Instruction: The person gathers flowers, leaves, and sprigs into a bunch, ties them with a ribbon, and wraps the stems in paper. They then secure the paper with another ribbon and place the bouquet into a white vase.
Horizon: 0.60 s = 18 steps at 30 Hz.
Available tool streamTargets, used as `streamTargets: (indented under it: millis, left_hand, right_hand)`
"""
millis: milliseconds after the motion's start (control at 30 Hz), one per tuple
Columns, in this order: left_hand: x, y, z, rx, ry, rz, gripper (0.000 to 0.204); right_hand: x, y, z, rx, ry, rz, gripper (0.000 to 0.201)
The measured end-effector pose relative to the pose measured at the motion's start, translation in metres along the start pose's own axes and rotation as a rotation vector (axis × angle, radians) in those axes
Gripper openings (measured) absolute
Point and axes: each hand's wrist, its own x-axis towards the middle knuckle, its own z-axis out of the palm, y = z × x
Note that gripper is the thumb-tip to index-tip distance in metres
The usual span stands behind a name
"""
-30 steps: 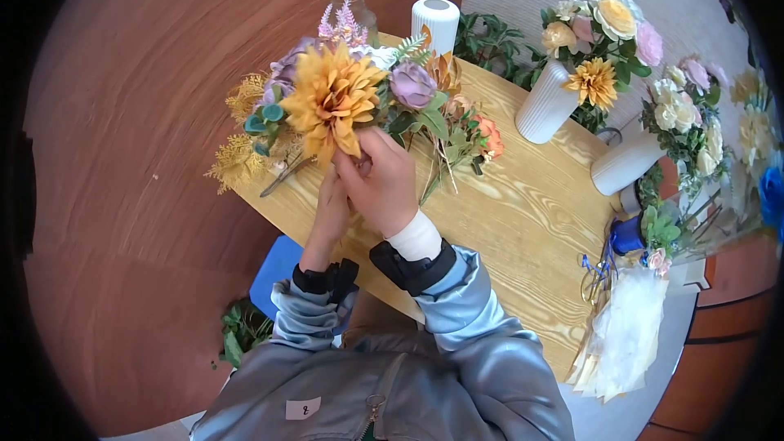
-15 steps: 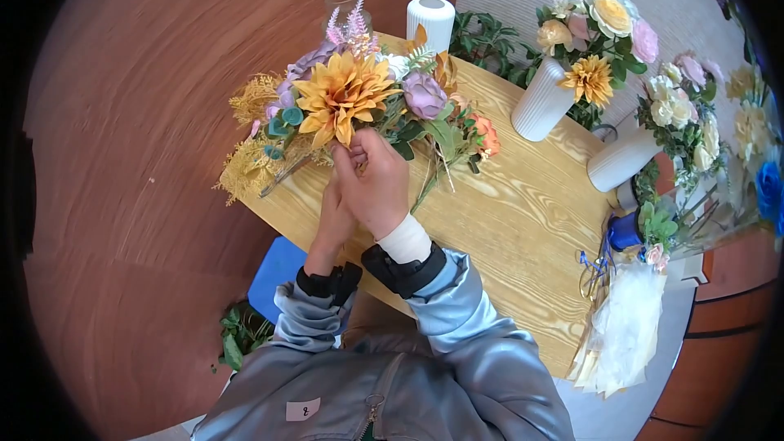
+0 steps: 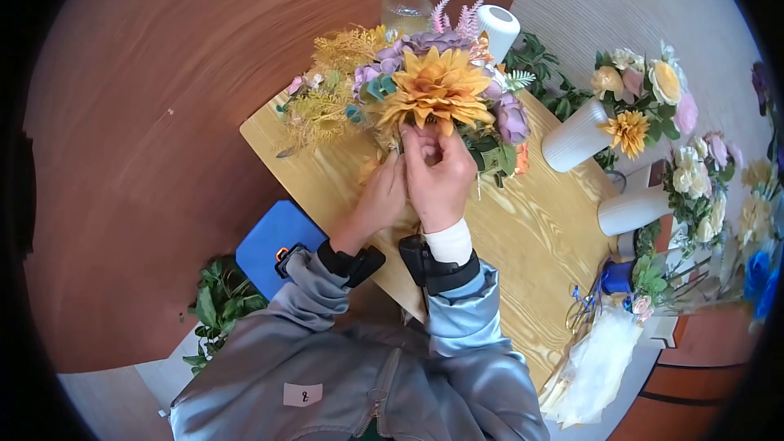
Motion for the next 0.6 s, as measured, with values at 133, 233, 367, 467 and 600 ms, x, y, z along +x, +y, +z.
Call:
streamTargets:
  millis: [133, 233, 367, 467, 600]
  left_hand:
    - [0.005, 0.01, -0.008, -0.078, 0.021, -0.124, 0.024]
    - [0.012, 0.016, -0.028, 0.025, -0.022, -0.281, 0.024]
    - [0.016, -0.032, -0.047, 0.591, 0.315, 0.383, 0.031]
    - [0.019, -0.044, -0.075, 0.13, 0.201, -0.179, 0.042]
    - [0.026, -0.018, -0.101, -0.16, 0.184, -0.389, 0.046]
  right_hand:
    - [0.002, -0.008, -0.004, -0.128, -0.103, -0.034, 0.008]
    - [-0.006, -0.011, -0.003, -0.076, -0.085, -0.109, 0.007]
    - [-0.013, 0.009, -0.011, -0.009, -0.008, 0.001, 0.008]
    - [-0.012, 0.034, -0.017, -0.027, -0.08, 0.163, 0.01]
    - [-0.015, 0.059, -0.018, -0.248, -0.229, 0.22, 0.013]
